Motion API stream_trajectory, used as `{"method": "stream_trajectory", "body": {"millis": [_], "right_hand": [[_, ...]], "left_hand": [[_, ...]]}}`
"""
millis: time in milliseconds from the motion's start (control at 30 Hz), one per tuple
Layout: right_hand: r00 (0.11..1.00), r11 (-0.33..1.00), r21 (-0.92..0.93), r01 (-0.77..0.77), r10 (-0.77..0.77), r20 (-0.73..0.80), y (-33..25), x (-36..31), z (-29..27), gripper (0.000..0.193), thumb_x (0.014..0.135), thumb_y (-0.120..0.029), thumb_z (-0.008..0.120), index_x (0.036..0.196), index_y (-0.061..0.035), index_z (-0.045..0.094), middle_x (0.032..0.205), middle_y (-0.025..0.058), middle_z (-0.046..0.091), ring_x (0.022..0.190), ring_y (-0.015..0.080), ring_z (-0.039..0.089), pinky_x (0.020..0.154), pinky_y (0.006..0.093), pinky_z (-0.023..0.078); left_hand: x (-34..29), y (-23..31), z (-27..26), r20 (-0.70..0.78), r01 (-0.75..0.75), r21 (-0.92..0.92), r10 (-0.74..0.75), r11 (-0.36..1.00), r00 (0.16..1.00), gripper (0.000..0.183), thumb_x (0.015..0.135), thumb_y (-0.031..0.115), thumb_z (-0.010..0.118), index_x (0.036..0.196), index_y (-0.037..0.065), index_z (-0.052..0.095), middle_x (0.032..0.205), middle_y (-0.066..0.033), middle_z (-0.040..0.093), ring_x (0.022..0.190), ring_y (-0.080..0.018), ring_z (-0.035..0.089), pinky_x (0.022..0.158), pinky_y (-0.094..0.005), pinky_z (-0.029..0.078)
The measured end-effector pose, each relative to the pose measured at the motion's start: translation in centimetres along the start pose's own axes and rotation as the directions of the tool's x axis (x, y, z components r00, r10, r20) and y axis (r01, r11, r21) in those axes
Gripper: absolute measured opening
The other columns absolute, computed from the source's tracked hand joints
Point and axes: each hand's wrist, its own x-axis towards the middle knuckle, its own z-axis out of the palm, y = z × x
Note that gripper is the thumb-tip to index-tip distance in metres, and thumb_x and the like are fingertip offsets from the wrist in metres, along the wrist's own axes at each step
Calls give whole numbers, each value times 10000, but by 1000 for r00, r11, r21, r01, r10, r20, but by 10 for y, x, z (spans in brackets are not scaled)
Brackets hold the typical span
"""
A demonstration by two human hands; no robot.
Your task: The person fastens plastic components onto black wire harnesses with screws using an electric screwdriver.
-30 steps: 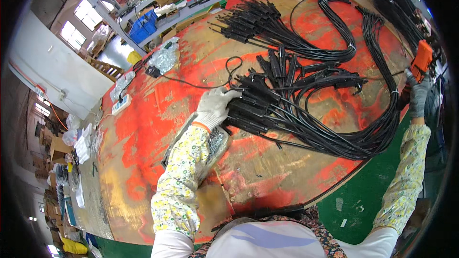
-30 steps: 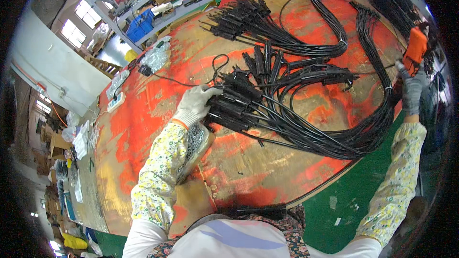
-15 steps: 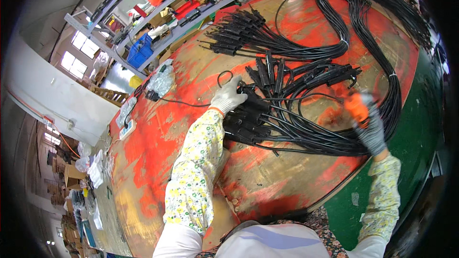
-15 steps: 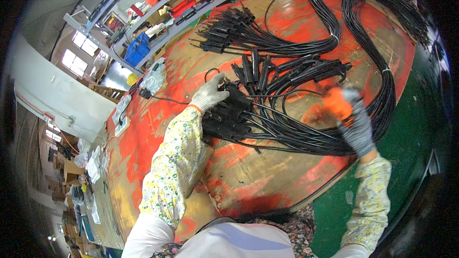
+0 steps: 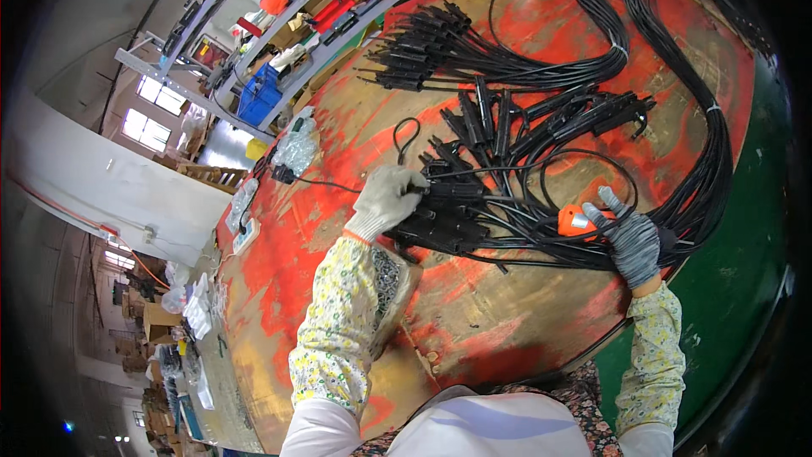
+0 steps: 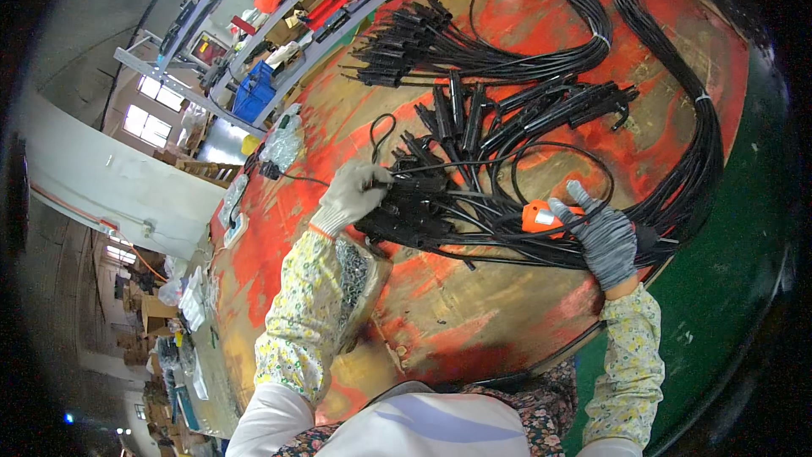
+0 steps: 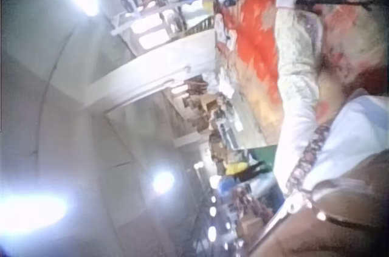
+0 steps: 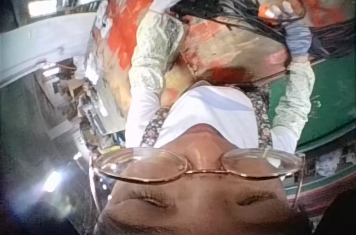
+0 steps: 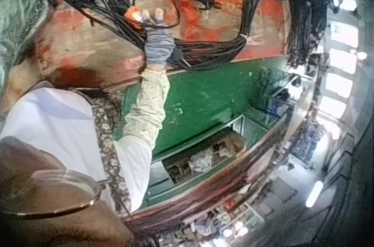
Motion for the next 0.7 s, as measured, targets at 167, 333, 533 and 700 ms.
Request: {"method": "stream_trajectory", "body": {"millis": [167, 333, 533, 700], "right_hand": [[999, 1000, -5, 2, -2, -42, -2, 1, 4, 608, 750, -29, 606, 1279, -327, 562, 1354, 37, 521, 892, 264, 650, 758, 362, 533], [998, 1000, -17, -5, 4, -57, -3, -1, 6, 592, 759, -30, 606, 1266, -331, 575, 1337, 36, 535, 905, 263, 650, 765, 356, 534], [996, 1000, 9, -7, 7, -86, -4, -5, 8, 560, 781, -45, 592, 1257, -341, 584, 1311, 36, 555, 907, 250, 651, 777, 342, 536], [995, 1000, -19, 9, -10, -96, -2, -5, 7, 587, 776, -55, 597, 1286, -343, 557, 1302, 45, 563, 890, 236, 650, 764, 342, 536]], "left_hand": [[-9, -26, -19, 314, 381, -565, -236, 732, 920, 389, 903, 303, 566, 1215, 69, 575, 1038, -64, 622, 999, -133, 557, 879, -270, 436], [32, -27, 14, 224, 274, -14, -264, 962, 938, 389, 875, 372, 556, 1170, 124, 612, 970, -107, 668, 929, -248, 639, 813, -351, 484], [82, -20, 38, 495, 37, 560, -369, 828, 787, 321, 848, 352, 554, 1110, 197, 658, 1015, -56, 681, 938, -245, 646, 771, -390, 511], [84, -8, 19, 617, 67, 294, -243, 953, 749, 365, 823, 273, 528, 1167, 211, 631, 1026, -64, 681, 906, -246, 666, 757, -404, 529]]}}
